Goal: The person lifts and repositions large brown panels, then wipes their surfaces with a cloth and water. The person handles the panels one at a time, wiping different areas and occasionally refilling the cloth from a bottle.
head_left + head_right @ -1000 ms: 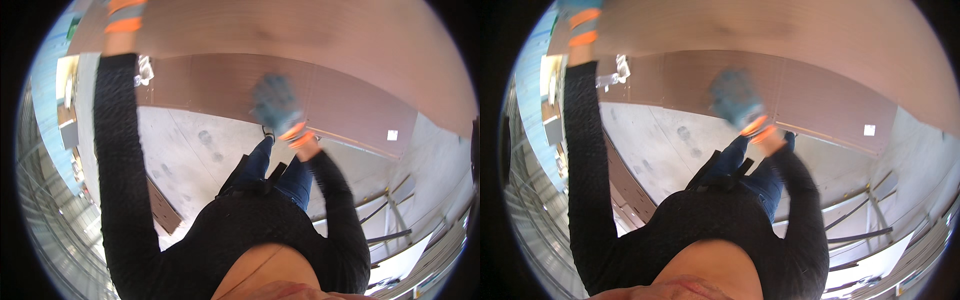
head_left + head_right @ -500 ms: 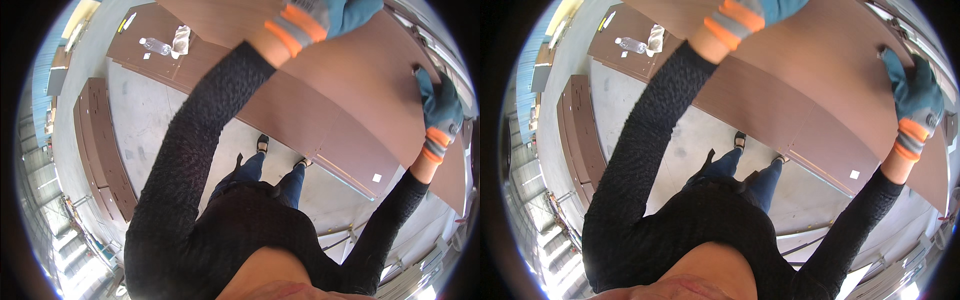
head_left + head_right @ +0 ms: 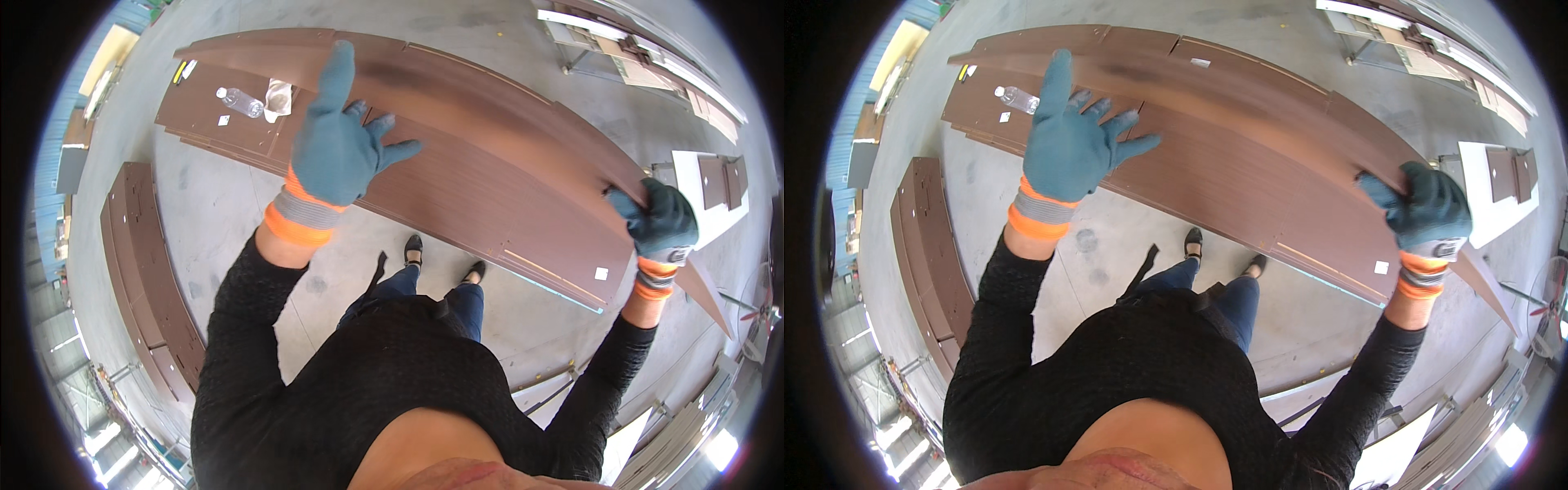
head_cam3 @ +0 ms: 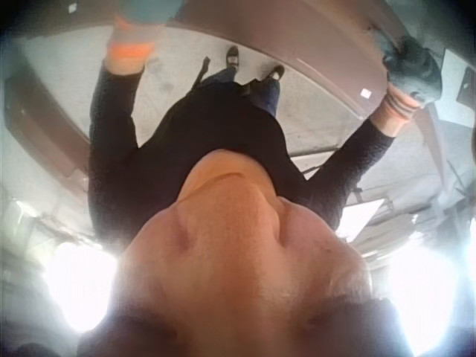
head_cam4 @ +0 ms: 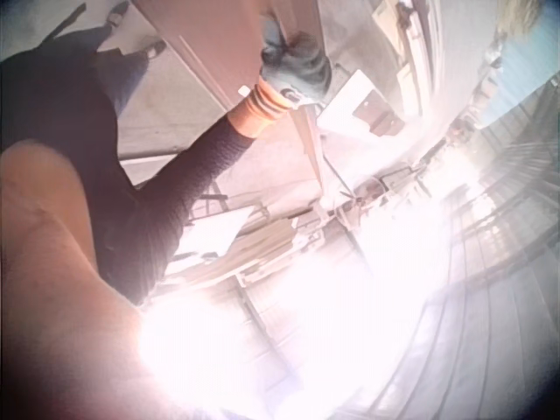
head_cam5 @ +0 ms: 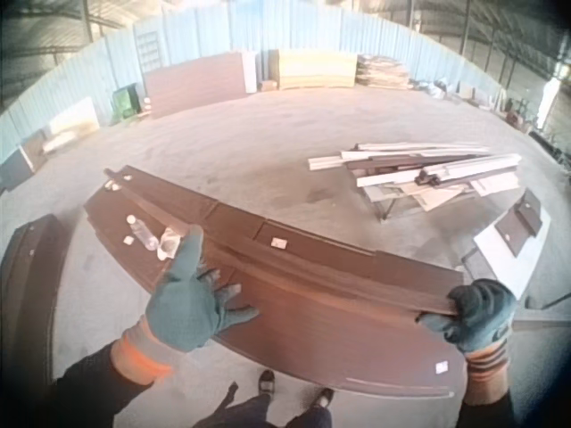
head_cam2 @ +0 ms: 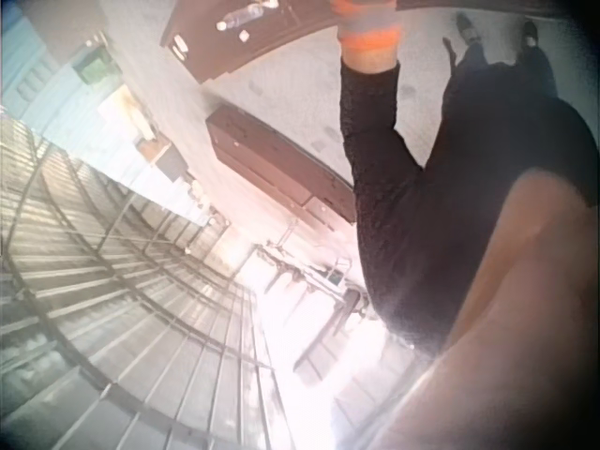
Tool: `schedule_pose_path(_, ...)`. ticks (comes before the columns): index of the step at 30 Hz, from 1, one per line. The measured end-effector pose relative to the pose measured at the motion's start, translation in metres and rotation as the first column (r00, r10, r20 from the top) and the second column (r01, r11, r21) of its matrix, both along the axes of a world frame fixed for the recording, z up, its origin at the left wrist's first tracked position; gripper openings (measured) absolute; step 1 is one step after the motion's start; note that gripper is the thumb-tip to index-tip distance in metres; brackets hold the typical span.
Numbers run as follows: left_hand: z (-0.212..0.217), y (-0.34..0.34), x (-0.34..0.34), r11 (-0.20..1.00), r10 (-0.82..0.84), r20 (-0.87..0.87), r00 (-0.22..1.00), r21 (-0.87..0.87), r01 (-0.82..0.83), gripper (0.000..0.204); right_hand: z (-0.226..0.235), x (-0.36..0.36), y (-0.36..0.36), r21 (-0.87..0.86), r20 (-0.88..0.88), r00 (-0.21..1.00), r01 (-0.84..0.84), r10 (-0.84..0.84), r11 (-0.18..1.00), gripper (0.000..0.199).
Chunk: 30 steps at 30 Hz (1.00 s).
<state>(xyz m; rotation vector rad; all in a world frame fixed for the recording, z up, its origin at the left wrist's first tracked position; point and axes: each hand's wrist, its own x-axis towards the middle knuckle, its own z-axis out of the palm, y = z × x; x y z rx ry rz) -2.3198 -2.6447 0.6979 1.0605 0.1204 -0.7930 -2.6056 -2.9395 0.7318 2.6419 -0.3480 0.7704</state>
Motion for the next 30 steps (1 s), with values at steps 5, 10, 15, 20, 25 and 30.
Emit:
schedule_pose_path(5,0.02,0.038,-0.046,0.99,-0.142,-0.056,0.988,-0.024,0.141,0.084,-0.032,-0.049,0.082,0.093,-0.124,0.992,-0.025,0.036,0.995,0.03)
schedule_pose_path(10,-0.081,0.136,-0.098,0.99,0.12,-0.223,0.967,0.1,-0.1,0.049,-0.089,-0.11,0.179,0.262,-0.255,0.946,-0.133,0.201,0.956,0.018)
schedule_pose_path(15,-0.202,0.222,-0.157,0.98,0.197,-0.39,0.899,0.105,-0.169,0.042,-0.182,-0.164,0.245,0.517,-0.302,0.899,-0.124,0.316,0.847,0.018)
schedule_pose_path(20,-0.315,0.256,-0.197,0.961,0.254,-0.544,0.8,0.045,-0.274,0.054,-0.306,-0.193,0.289,0.637,-0.402,0.838,-0.033,0.368,0.77,0.033)
schedule_pose_path(25,-0.417,0.27,-0.213,0.96,0.247,-0.669,0.701,0.072,-0.269,0.084,-0.398,-0.214,0.319,0.646,-0.498,0.8,0.087,0.333,0.758,0.039)
schedule_pose_path(30,-0.488,0.284,-0.208,0.928,0.156,-0.671,0.725,-0.152,-0.34,0.08,-0.419,-0.261,0.344,0.684,-0.592,0.722,0.685,-0.358,0.25,0.047)
